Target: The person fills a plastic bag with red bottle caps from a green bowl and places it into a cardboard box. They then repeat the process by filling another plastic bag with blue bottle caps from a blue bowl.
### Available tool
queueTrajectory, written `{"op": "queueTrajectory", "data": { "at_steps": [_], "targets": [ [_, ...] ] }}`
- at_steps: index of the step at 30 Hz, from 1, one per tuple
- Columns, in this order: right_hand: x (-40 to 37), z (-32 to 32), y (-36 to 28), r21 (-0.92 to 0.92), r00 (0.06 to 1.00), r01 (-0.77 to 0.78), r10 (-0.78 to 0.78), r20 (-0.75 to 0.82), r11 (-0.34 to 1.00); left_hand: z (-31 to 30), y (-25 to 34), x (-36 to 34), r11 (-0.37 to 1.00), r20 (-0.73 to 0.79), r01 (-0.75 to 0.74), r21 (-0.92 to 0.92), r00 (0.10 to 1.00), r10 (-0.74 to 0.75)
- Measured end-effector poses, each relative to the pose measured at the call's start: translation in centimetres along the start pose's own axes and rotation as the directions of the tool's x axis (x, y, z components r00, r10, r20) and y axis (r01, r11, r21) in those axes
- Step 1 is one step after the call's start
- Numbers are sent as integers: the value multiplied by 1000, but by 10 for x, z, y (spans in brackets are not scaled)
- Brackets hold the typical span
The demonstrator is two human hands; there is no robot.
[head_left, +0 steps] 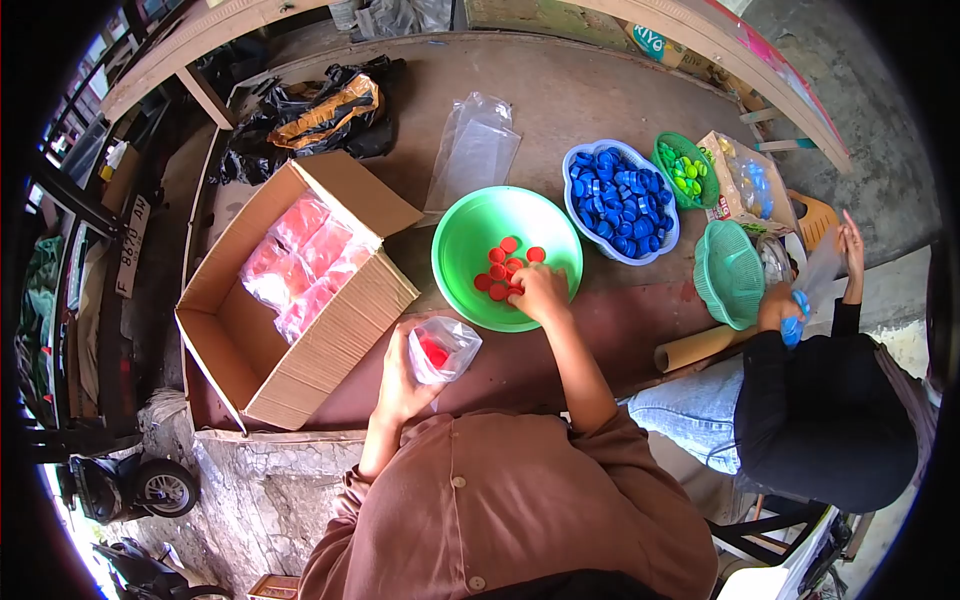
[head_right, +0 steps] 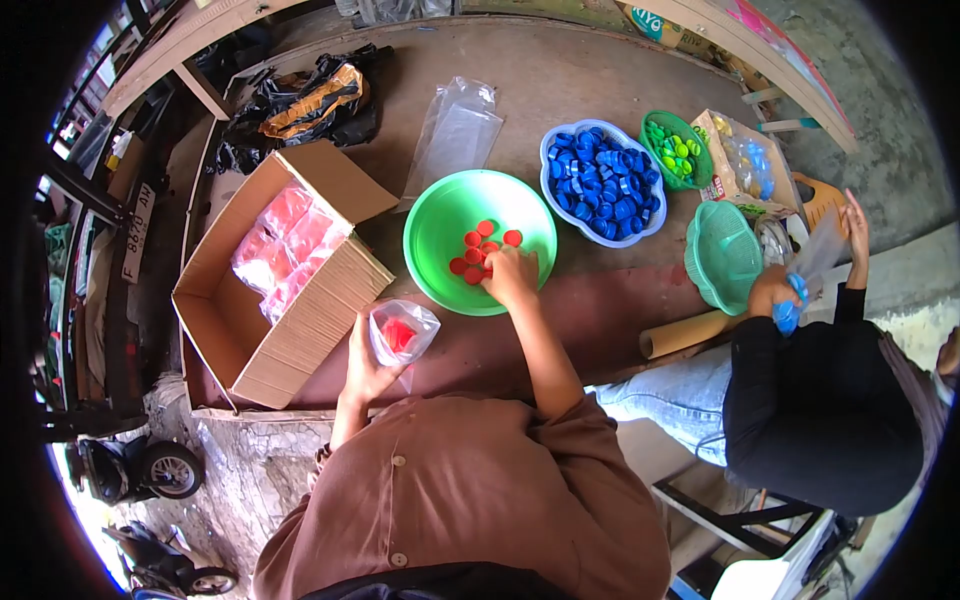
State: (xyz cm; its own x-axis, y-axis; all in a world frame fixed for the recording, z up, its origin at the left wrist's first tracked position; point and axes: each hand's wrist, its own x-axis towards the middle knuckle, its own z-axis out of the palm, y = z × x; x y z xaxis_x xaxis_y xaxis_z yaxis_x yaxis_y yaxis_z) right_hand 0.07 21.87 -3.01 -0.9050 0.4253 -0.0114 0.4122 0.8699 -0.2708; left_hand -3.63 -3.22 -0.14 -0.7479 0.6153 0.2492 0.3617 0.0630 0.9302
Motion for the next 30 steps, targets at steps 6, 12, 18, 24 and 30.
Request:
{"op": "queueTrajectory", "data": {
  "at_steps": [6, 12, 18, 24, 30],
  "targets": [
    [3, 8, 6, -70, 998, -7, 11, 60, 997, -1, 3, -1, 1000, -16, 23, 12, 1000, -22],
    [-20, -51, -37, 662, 953, 225, -20, -303, 715, 0, -2, 0, 999, 1, 8, 36, 1000, -8],
    [-49, -66, -91, 344, 780, 624, -529, -335, 702, 8, 2, 4, 1000, 4, 22, -21, 1000, -22],
    [0, -37, -25, 457, 946, 267, -142, -291, 848, 1, 2, -1, 999, -13, 40, 12, 999, -40],
    [22, -3, 20, -273, 991, 135, -127, 49, 953, 1, 4, 2, 999, -2, 10, 46, 1000, -10]
  ]
}}
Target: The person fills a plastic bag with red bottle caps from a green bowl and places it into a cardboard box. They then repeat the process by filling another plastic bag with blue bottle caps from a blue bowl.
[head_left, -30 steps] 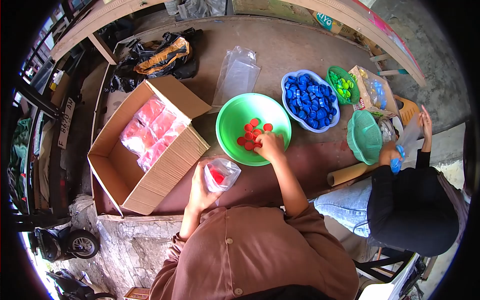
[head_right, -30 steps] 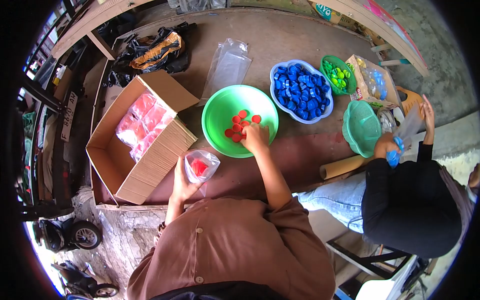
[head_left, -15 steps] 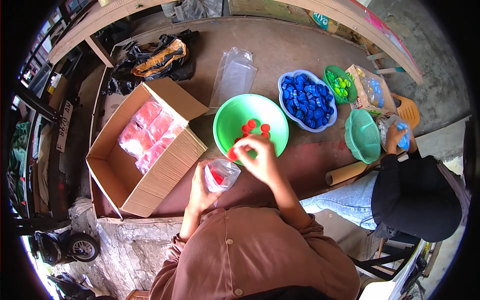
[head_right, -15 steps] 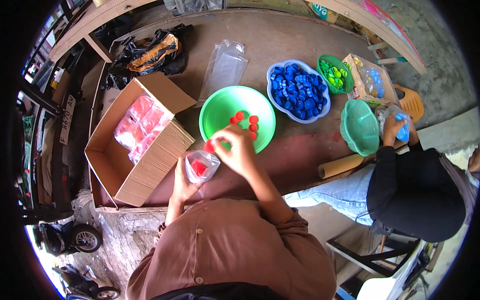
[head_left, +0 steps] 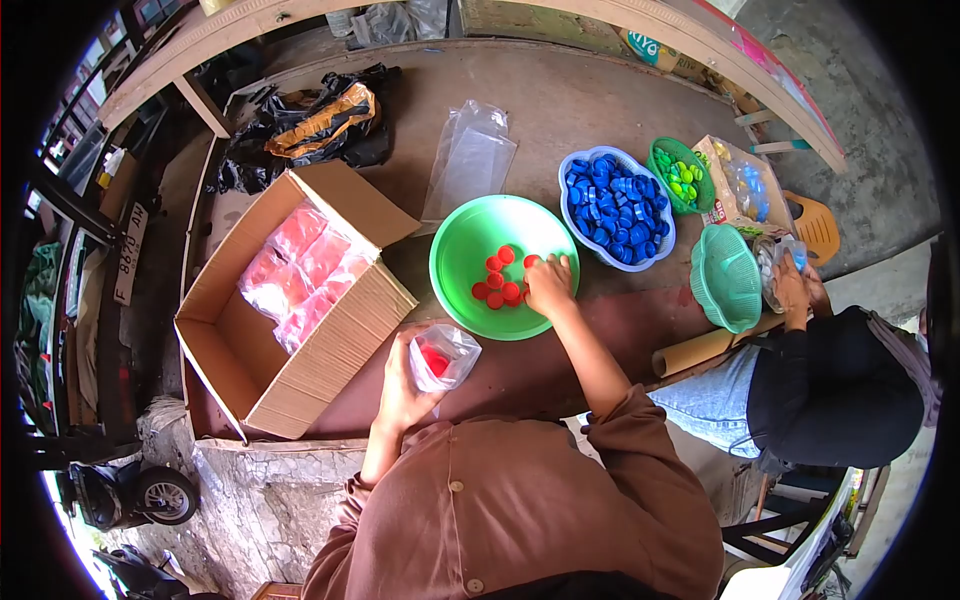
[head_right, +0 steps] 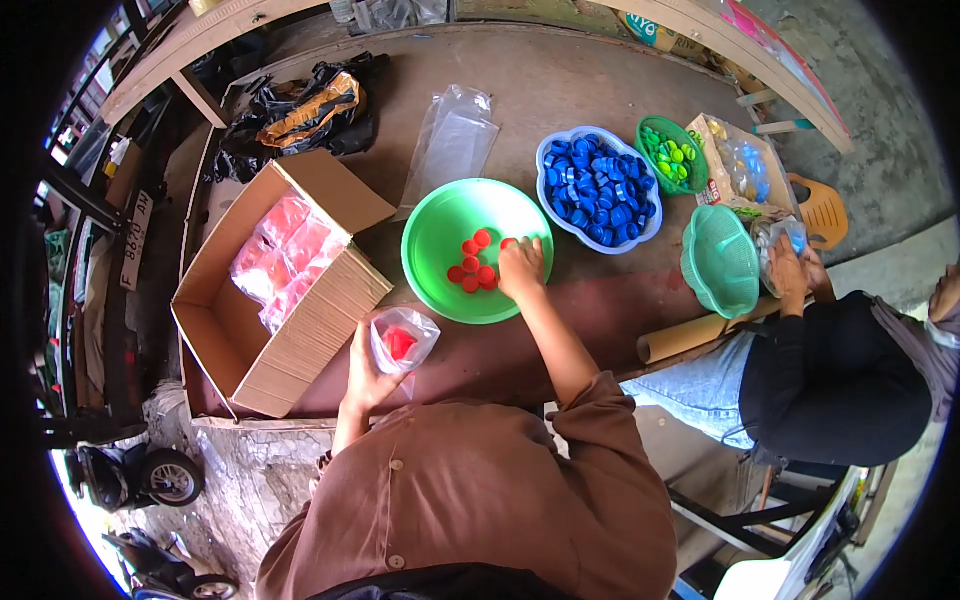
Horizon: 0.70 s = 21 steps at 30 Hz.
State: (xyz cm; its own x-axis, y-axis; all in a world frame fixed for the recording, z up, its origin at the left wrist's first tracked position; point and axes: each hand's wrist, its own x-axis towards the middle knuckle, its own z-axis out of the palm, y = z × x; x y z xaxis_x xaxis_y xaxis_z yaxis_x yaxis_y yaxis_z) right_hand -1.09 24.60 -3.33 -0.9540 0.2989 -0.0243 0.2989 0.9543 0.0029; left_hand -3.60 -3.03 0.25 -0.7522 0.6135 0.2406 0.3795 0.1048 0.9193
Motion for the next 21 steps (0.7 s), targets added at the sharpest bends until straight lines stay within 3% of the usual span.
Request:
{"op": "queueTrajectory", "data": {
  "at_steps": [3, 6, 8, 9, 12, 13, 14, 15, 17, 18, 19, 21],
  "targets": [
    [-1, 11, -2, -90, 994, -79, 85, 71, 993, 1, -1, 0, 999, -4, 27, -38, 1000, -28],
    [-2, 18, -1, -98, 999, -46, 45, -10, 994, 2, -1, 2, 999, 3, 19, -43, 1000, -19],
    [-7, 9, 1, 16, 989, -24, 26, -146, 1000, 2, -1, 2, 1000, 5, -12, -13, 1000, 12],
    [-9, 4, 2, 17, 989, -20, 22, -145, 1000, 2, -1, 3, 1000, 1, -9, -11, 1000, 9],
    [-22, -23, -4, 353, 975, -25, 100, -197, 935, 1, -2, 2, 1000, -2, 1, 3, 1000, -1],
    [-26, -33, -7, 355, 976, -20, 94, -194, 935, 1, -2, 2, 1000, -6, -1, 6, 1000, 1],
    [-30, -42, -11, 670, 988, 88, 23, -155, 737, 1, -1, 2, 1000, -10, -5, 8, 1000, 5],
    [-35, -52, -14, 891, 988, 154, -58, -143, 426, 1, -1, 1, 1000, -13, -2, 11, 1000, 2],
    [-47, -82, -31, 936, 949, 224, -280, -146, 271, 2, 1, 2, 1000, -1, 8, -21, 1000, -8],
    [-50, -84, -39, 862, 900, 369, -364, -238, 349, 2, 3, 3, 1000, -4, 7, -18, 1000, -7],
    [-54, -96, -52, 862, 871, 390, -435, -230, 323, 2, 5, 3, 1000, 7, 8, -7, 1000, -8],
    [-59, -96, -70, 765, 837, 471, -496, -231, 439, 3, 5, 2, 1000, 18, 6, 7, 1000, -6]
  ]
}}
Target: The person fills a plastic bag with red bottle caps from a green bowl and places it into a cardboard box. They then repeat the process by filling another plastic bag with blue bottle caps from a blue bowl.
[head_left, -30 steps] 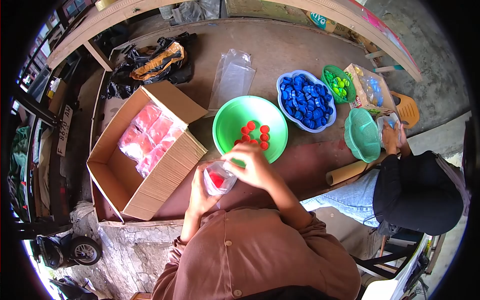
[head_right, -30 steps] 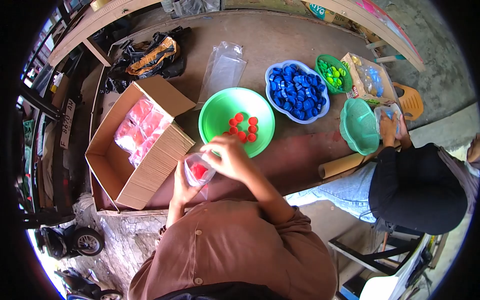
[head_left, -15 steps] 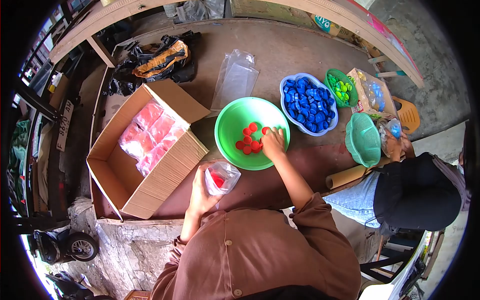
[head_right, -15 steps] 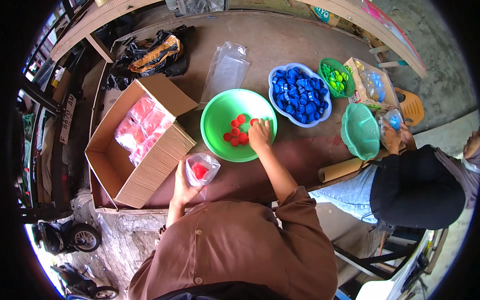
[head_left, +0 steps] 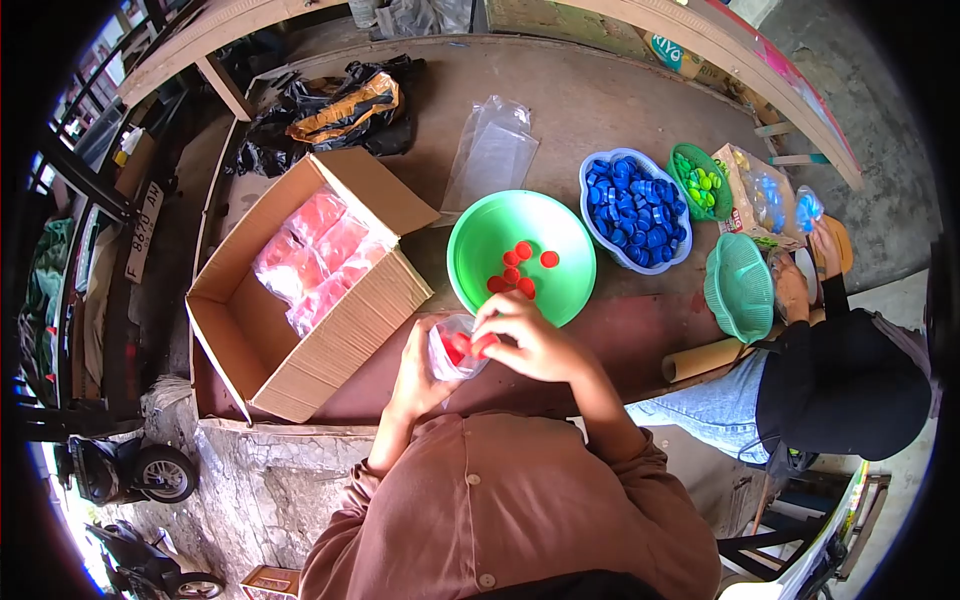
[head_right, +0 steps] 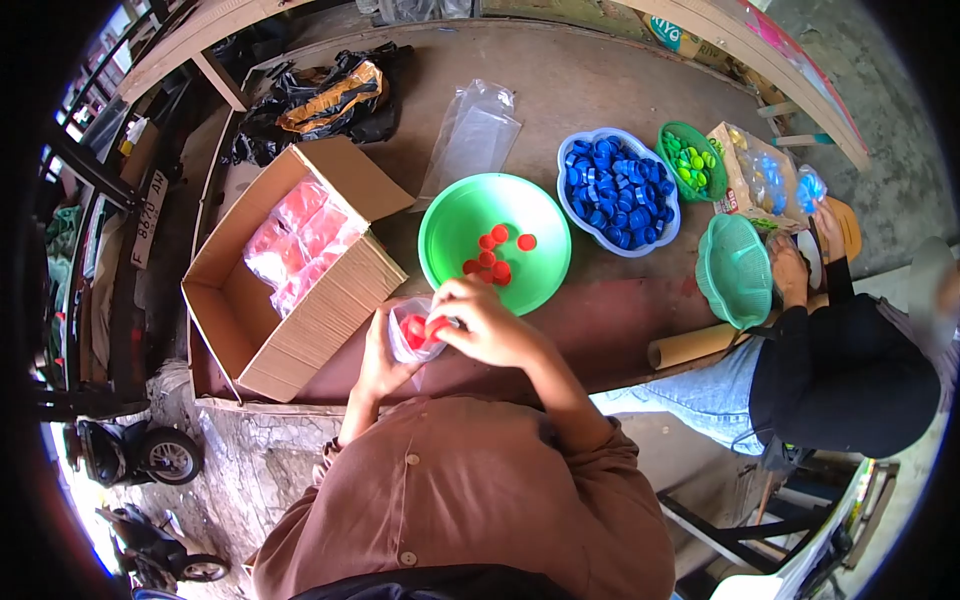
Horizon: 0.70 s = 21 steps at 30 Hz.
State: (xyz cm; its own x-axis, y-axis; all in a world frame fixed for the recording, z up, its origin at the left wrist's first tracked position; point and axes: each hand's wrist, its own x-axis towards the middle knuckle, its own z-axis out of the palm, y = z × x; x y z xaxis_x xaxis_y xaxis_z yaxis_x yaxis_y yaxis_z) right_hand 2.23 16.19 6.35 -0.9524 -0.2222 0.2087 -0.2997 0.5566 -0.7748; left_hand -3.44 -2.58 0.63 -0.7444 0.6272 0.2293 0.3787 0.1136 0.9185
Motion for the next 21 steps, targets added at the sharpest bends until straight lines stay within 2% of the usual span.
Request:
{"op": "queueTrajectory", "data": {
  "at_steps": [2, 3, 4, 6, 7, 9, 10, 12, 14, 16, 18, 19, 20, 21],
  "targets": [
    [1, 11, -10, -204, 999, -42, 35, -38, 978, 3, -5, -1, 998, -6, 27, -48, 1000, -28],
    [3, 13, -10, -221, 997, -29, 13, -77, 975, 3, -2, 0, 1000, -18, 3, -30, 1000, -4],
    [3, 13, -9, -223, 997, -27, 10, -77, 975, 3, -2, 0, 1000, -21, 2, -29, 1000, -2],
    [5, 11, -8, -34, 988, -20, 15, -154, 999, 3, -4, -2, 999, -15, 13, -46, 1000, -14],
    [5, 10, -11, -35, 988, -20, 14, -155, 999, 2, -4, -2, 999, -14, 12, -46, 1000, -13],
    [7, 6, -19, -147, 950, -41, -7, -313, 988, 1, -3, -1, 999, -11, -24, -30, 1000, 24],
    [6, 8, -18, -150, 949, -44, -6, -315, 988, 2, -5, -1, 999, -8, -27, -33, 1000, 26],
    [3, 18, -15, -60, 954, -192, 172, -245, 980, 3, -8, -2, 1000, -21, -15, -28, 1000, 14],
    [2, 30, -13, -171, 971, -118, 78, -226, 978, 4, -4, -2, 999, -15, -1, -53, 1000, 0],
    [4, 30, -13, -161, 963, -62, 16, -269, 985, 5, -3, -1, 997, -15, 12, -78, 1000, -13],
    [9, 13, -11, 12, 959, -92, 92, -267, 996, 4, -7, -2, 997, -27, 1, -74, 1000, -3],
    [11, 7, 1, 82, 937, -160, 178, -301, 984, 4, -8, -1, 998, -30, -19, -67, 999, 17],
    [10, 4, 29, 85, 909, -241, 255, -330, 967, 3, -8, -1, 997, -29, -18, -70, 999, 16],
    [10, 1, 49, 150, 840, -323, 356, -409, 934, 2, -7, -2, 999, -13, -12, -37, 1000, 11]
  ]
}}
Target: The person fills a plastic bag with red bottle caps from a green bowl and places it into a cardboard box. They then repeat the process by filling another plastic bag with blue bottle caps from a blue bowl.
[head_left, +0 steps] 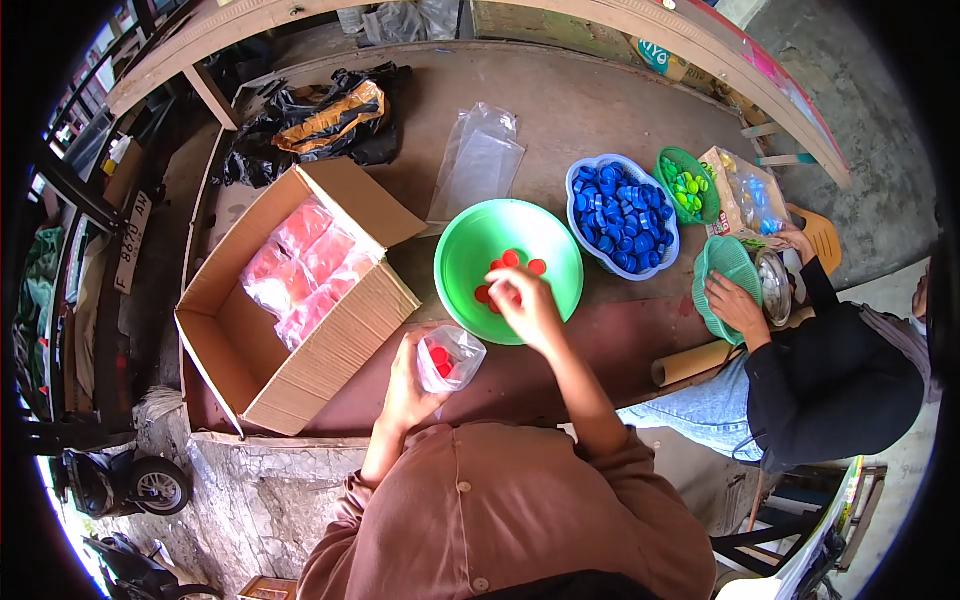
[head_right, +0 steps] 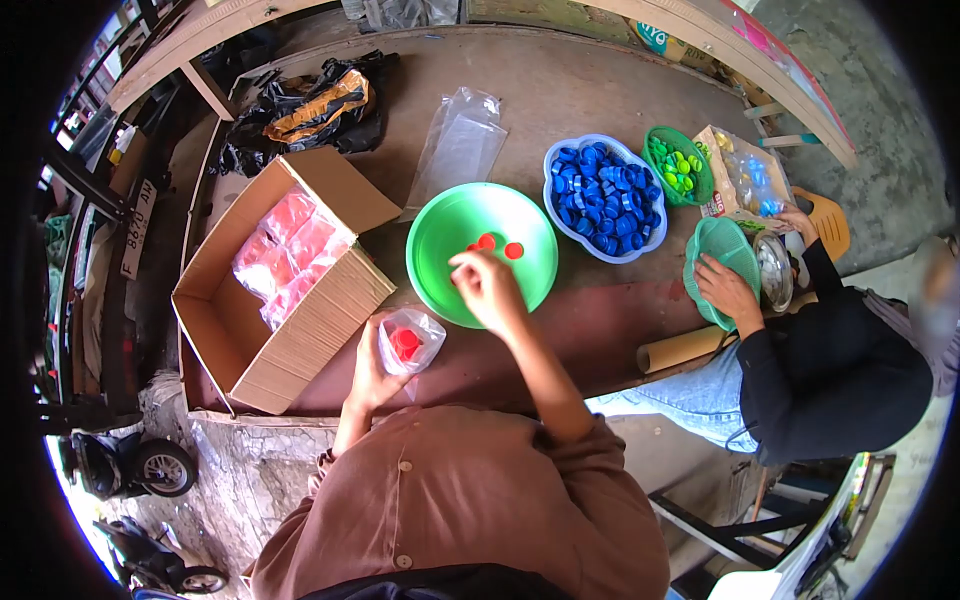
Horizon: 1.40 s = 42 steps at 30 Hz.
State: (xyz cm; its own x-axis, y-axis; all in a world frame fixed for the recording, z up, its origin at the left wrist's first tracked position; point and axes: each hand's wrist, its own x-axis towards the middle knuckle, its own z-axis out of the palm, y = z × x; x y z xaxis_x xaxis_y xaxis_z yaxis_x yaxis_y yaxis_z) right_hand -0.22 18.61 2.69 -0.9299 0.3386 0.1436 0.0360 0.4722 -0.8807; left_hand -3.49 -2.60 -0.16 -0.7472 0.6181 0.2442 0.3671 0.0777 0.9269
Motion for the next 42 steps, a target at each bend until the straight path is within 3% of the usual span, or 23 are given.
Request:
{"op": "queueTrajectory", "data": {
  "at_steps": [1, 2, 3, 5, 8, 9, 11, 12, 14, 15, 17, 19, 21, 23, 25, 26, 27, 28, 29, 34, 38, 41, 42],
  "targets": [
    [8, -3, 32, -240, 996, -18, -5, -92, 971, -1, 0, 0, 999, 14, 3, 33, 1000, -4],
    [17, -6, 65, -589, 993, -14, -56, -101, 808, -1, -1, 0, 999, 13, 2, 32, 1000, -3],
    [21, -9, 66, -793, 994, -107, 38, -106, 600, 0, -3, 0, 999, 21, -1, 33, 1000, 0],
    [32, -12, 87, -932, 997, -48, 75, -22, 359, 0, -3, 1, 999, 25, -2, 35, 1000, 1],
    [35, -8, 110, -964, 999, 14, 46, 27, 264, -1, 0, 3, 1000, 26, 8, 13, 1000, -9],
    [35, -7, 106, -964, 998, 19, 47, 33, 266, -1, -1, 3, 1000, 17, 6, 13, 1000, -7],
    [31, -6, 99, -879, 998, -35, 56, -9, 476, -1, -1, 2, 1000, 4, 12, 13, 1000, -13],
    [28, -6, 84, -878, 998, -29, 58, -1, 478, 0, -1, 2, 1000, -7, 17, -16, 1000, -17],
    [21, -1, 51, -477, 986, 28, -102, -130, 878, 0, -1, 1, 999, -19, 25, -43, 999, -26],
    [19, 3, 50, -192, 973, 175, -199, -114, 966, -1, -1, 1, 999, -22, 27, -47, 999, -28],
    [5, 5, 3, 111, 977, 215, -214, -18, 970, -1, -2, 2, 998, -19, 30, -48, 999, -31],
    [-6, 10, -16, 121, 924, 357, -369, 102, 926, -1, -5, 2, 997, -18, 50, -65, 999, -51],
    [-16, 12, -41, -62, 864, 463, -434, 257, 884, -1, -1, 1, 994, -7, 72, -80, 997, -73],
    [-14, 12, -40, -114, 846, 495, -449, 288, 861, -2, -1, 1, 992, 0, 90, -93, 996, -90],
    [0, 10, -10, 120, 924, 320, -337, 179, 940, -3, -3, 0, 998, -10, 48, -34, 999, -48],
    [4, 9, 7, 174, 995, 0, -17, 97, 985, -3, -5, -2, 998, -10, 48, -37, 999, -48],
    [12, 7, 34, 68, 997, -71, 71, 0, 995, -4, -7, -3, 999, -10, 28, -21, 1000, -28],
    [17, 3, 64, -219, 994, 60, -78, -71, 974, -4, -8, -3, 1000, -11, 8, -5, 1000, -8],
    [17, -3, 90, -447, 1000, -14, 12, -7, 895, -4, -6, -2, 1000, -14, 6, -6, 1000, -7],
    [15, 6, 79, -670, 969, -149, 242, 47, 727, -2, -2, 0, 1000, 3, 7, -11, 1000, -7],
    [14, 5, 98, -665, 972, -127, 226, 64, 736, -2, -3, -2, 1000, 0, 8, 3, 1000, -8],
    [11, -3, 83, -464, 989, -118, 144, 21, 878, -3, -1, -2, 1000, -10, 10, -12, 1000, -10],
    [10, -3, 80, -376, 999, -49, 42, -25, 925, -3, 0, -2, 1000, -8, 16, -14, 1000, -16]
  ]
}}
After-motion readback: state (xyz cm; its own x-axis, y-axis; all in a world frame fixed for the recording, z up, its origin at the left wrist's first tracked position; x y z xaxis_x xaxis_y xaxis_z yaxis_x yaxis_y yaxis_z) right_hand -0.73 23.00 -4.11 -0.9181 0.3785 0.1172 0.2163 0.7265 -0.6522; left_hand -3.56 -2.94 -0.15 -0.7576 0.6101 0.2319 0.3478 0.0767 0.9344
